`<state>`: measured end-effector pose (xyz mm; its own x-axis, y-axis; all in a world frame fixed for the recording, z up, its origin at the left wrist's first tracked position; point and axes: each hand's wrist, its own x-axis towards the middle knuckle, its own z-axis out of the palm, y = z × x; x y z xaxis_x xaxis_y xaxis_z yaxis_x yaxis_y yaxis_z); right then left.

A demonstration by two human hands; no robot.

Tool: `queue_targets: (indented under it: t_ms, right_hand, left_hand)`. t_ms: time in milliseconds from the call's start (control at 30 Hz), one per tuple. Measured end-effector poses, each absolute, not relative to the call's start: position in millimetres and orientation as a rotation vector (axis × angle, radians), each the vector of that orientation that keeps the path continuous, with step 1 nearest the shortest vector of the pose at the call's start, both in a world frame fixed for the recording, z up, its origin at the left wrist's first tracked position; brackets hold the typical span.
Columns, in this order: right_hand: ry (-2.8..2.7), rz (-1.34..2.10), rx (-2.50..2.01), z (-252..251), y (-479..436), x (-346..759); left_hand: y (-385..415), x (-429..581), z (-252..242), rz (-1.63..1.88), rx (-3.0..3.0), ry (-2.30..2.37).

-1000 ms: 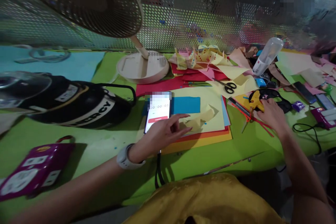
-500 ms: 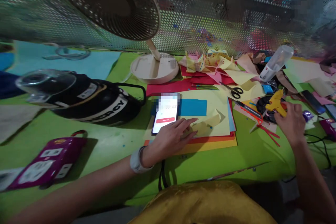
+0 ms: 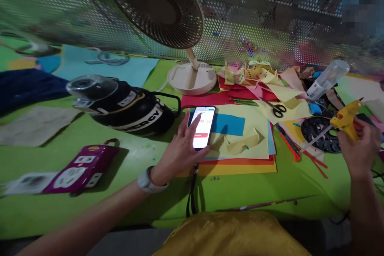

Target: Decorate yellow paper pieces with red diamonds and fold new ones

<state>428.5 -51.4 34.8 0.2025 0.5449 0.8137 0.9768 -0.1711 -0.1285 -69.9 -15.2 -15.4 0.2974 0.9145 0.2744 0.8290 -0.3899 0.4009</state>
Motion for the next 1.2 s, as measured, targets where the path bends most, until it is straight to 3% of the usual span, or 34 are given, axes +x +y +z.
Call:
queue_targets:
  t_ms: [333,533,733,1200]
  right_hand:
    - [-1.623,-0.675,-1.634,59.4,-32.1,356.4]
    - [-1.738,-0.299,-1.525,66.2,-29.7,307.3]
    - [-1.904,0.128,-1.428,53.9,-18.3,267.9]
    - [-1.843,0.681,-1.339,7.0,-16.4,224.3]
  left_hand:
    - [-16.7,-75.9,-12.0,0.758,2.337,1.809]
    - [-13.7,-91.7,-15.7,0.769,2.311,1.890]
    - [-17.0,-99.6,-12.9,0.730,2.369,1.902]
    - [-25.5,-108.9,-19.8,0.738,2.364,2.001]
